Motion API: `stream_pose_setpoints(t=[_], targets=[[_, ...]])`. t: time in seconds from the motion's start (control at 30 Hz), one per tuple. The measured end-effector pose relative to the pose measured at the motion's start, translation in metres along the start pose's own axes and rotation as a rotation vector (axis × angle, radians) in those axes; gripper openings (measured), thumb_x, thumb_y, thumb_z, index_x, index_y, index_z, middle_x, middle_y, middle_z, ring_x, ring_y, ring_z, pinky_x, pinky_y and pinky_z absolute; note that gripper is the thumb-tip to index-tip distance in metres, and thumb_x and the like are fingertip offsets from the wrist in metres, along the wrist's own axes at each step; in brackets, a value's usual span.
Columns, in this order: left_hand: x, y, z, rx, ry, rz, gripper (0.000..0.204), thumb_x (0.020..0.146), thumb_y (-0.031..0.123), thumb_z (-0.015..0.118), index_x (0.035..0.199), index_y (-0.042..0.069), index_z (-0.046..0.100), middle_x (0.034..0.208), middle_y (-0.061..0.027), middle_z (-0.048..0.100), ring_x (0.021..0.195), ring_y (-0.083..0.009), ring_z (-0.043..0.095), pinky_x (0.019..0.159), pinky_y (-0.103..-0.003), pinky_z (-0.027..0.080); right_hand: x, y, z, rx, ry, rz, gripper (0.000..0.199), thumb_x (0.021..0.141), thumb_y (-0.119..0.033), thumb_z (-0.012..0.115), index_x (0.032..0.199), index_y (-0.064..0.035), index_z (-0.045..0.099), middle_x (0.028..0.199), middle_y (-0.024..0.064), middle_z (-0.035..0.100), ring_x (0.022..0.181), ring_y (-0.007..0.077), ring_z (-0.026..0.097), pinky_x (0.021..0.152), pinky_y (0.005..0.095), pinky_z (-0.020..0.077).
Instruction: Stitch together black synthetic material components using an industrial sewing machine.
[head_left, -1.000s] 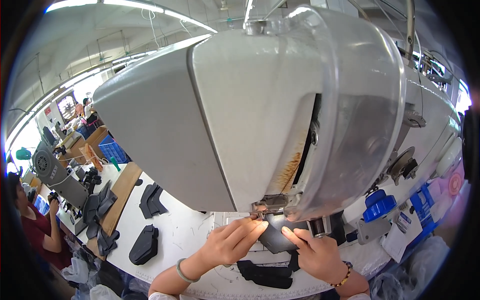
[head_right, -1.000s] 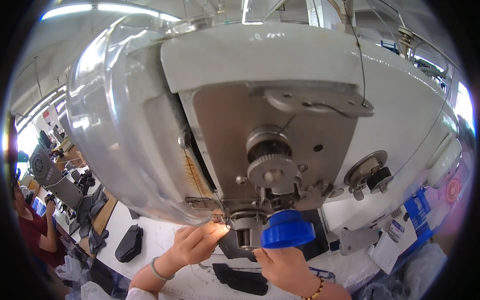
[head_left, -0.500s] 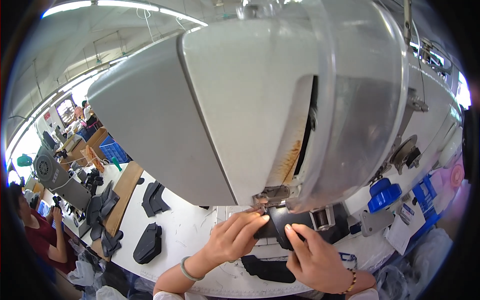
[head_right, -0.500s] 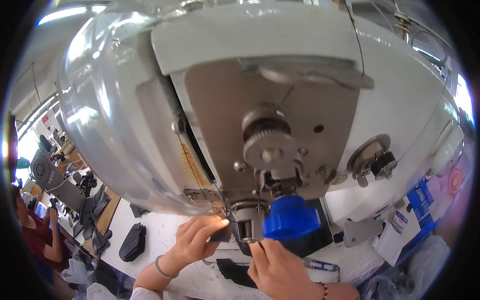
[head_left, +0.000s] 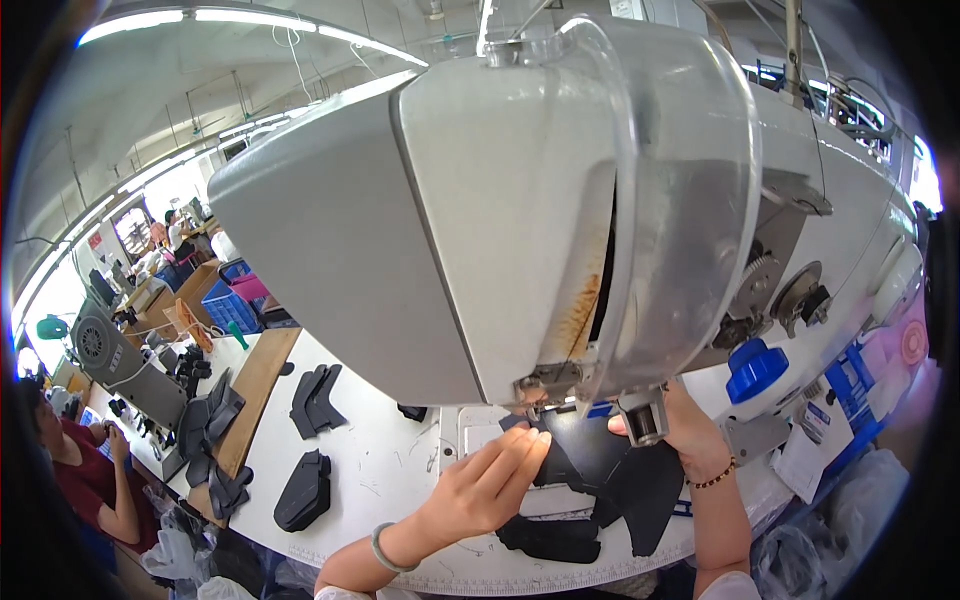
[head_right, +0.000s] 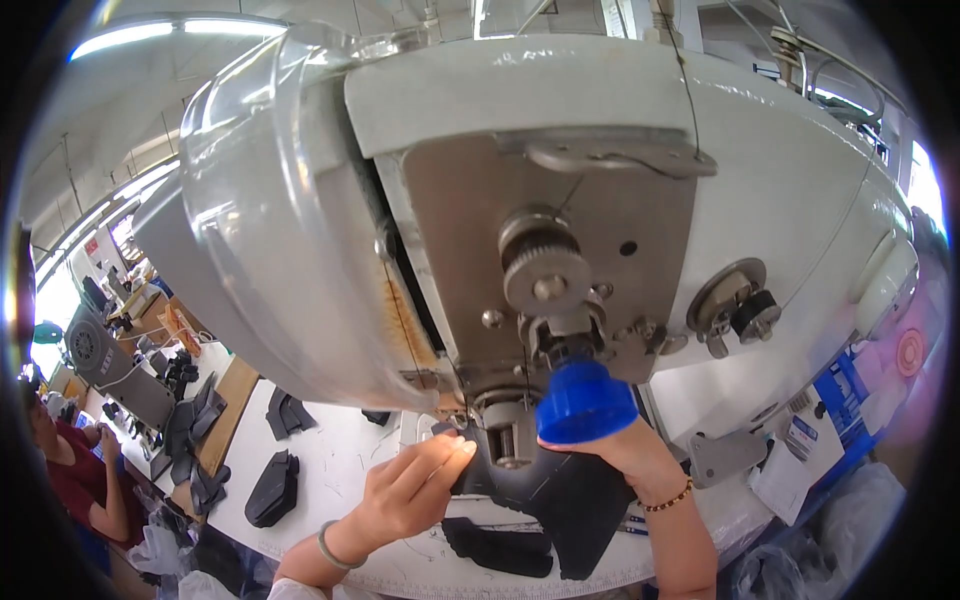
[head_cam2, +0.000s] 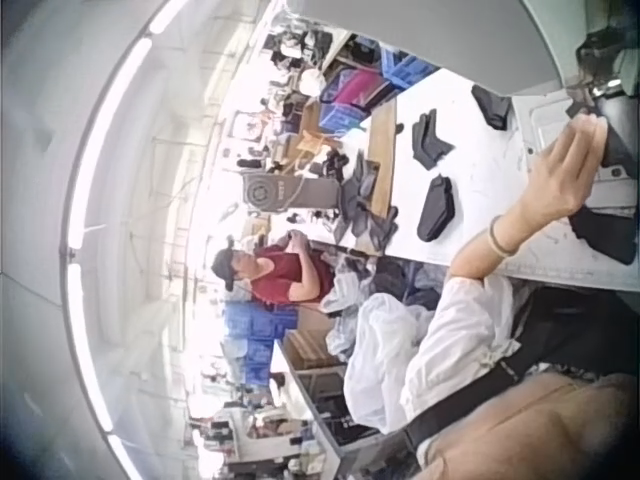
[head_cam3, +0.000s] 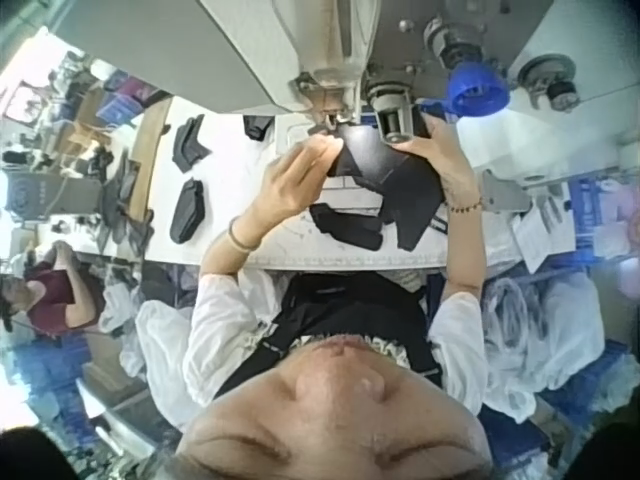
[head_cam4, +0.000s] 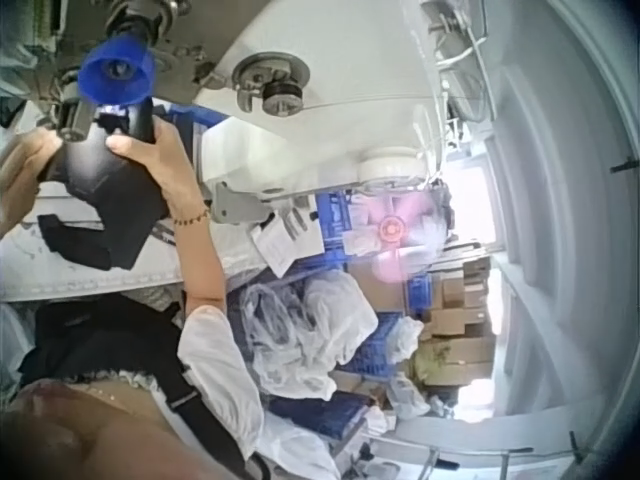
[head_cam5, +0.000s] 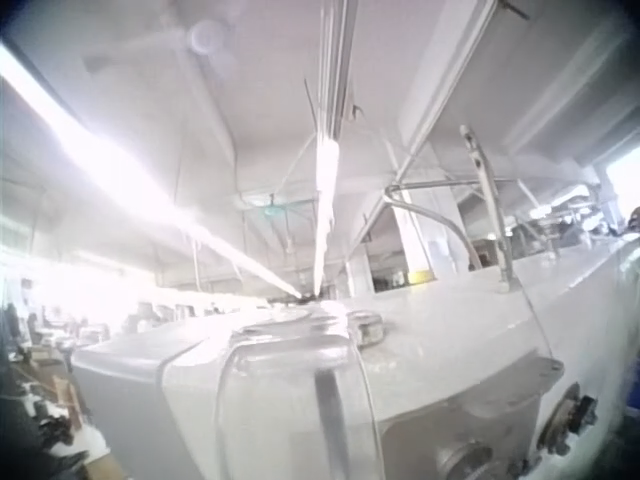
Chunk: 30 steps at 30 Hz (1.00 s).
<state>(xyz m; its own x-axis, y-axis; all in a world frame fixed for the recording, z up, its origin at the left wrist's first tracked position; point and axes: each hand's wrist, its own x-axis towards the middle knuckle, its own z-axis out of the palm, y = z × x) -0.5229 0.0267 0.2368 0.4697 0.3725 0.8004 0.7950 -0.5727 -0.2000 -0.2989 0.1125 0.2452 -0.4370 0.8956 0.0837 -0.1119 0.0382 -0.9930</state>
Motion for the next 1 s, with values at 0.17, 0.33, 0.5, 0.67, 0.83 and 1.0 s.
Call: stream_pose_setpoints(t=[0.17, 0.33, 0.5, 0.67, 0.83, 1.0], targets=[[0.001, -0.003, -0.001, -0.021, 0.019, -0.014, 0.04, 0.057, -0.01, 0.054, 0.095, -0.003, 0.064, 0.088, -0.0101, 0.061, 0.078, -0.0223, 0.065, 0.061, -0.026, 0.053, 0.0, 0.028, -0.009, 0.056, -0.014, -0.005, 0.043, 0.066, -0.008, 0.079, 0.103, 0.0006, 0.062, 0.103, 0.0092, 0.064, 0.093, 0.0152, 0.059, 0.082, 0.0266, 0.0456], [-0.003, -0.017, -0.004, -0.136, -0.049, -0.05, 0.037, 0.066, -0.006, 0.059, 0.102, -0.004, 0.061, 0.089, -0.0085, 0.059, 0.081, -0.02, 0.064, 0.055, -0.025, 0.052, -0.012, 0.021, 0.006, -0.043, 0.076, -0.075, 0.039, 0.071, -0.007, 0.075, 0.105, 0.0048, 0.059, 0.104, 0.0116, 0.063, 0.094, 0.0156, 0.059, 0.083, 0.027, 0.0458], [-0.006, -0.023, -0.001, -0.167, 0.004, 0.008, 0.04, 0.063, -0.005, 0.06, 0.103, -0.004, 0.062, 0.091, -0.0077, 0.061, 0.08, -0.0188, 0.064, 0.057, -0.025, 0.054, -0.019, 0.014, 0.015, 0.02, 0.069, -0.071, 0.041, 0.073, -0.008, 0.073, 0.109, 0.0042, 0.056, 0.101, 0.0102, 0.061, 0.09, 0.0148, 0.058, 0.079, 0.0265, 0.0472], [-0.008, -0.027, 0.001, -0.122, 0.027, 0.042, 0.04, 0.061, -0.003, 0.06, 0.101, -0.003, 0.063, 0.092, -0.0077, 0.063, 0.081, -0.0189, 0.064, 0.06, -0.025, 0.054, -0.019, 0.018, 0.02, 0.094, 0.105, -0.056, 0.04, 0.073, -0.008, 0.073, 0.108, 0.0044, 0.058, 0.098, 0.0086, 0.061, 0.087, 0.0137, 0.058, 0.075, 0.0256, 0.0483], [-0.01, -0.03, 0.002, -0.067, 0.013, 0.071, 0.039, 0.063, -0.002, 0.061, 0.102, -0.002, 0.064, 0.095, -0.0082, 0.064, 0.087, -0.0191, 0.065, 0.064, -0.024, 0.054, -0.016, 0.03, 0.012, 0.05, 0.146, -0.085, 0.039, 0.073, -0.004, 0.072, 0.109, 0.003, 0.059, 0.097, 0.0077, 0.062, 0.088, 0.0132, 0.059, 0.076, 0.0251, 0.0482], [-0.009, -0.026, 0.002, -0.093, 0.031, 0.155, 0.027, 0.07, 0.0, 0.06, 0.096, 0.0, 0.067, 0.095, -0.0079, 0.064, 0.086, -0.0212, 0.065, 0.067, -0.026, 0.056, -0.015, 0.032, 0.008, 0.053, 0.104, -0.055, 0.041, 0.074, -0.002, 0.071, 0.112, 0.0003, 0.058, 0.1, 0.0079, 0.061, 0.089, 0.0135, 0.059, 0.078, 0.0258, 0.0489]])
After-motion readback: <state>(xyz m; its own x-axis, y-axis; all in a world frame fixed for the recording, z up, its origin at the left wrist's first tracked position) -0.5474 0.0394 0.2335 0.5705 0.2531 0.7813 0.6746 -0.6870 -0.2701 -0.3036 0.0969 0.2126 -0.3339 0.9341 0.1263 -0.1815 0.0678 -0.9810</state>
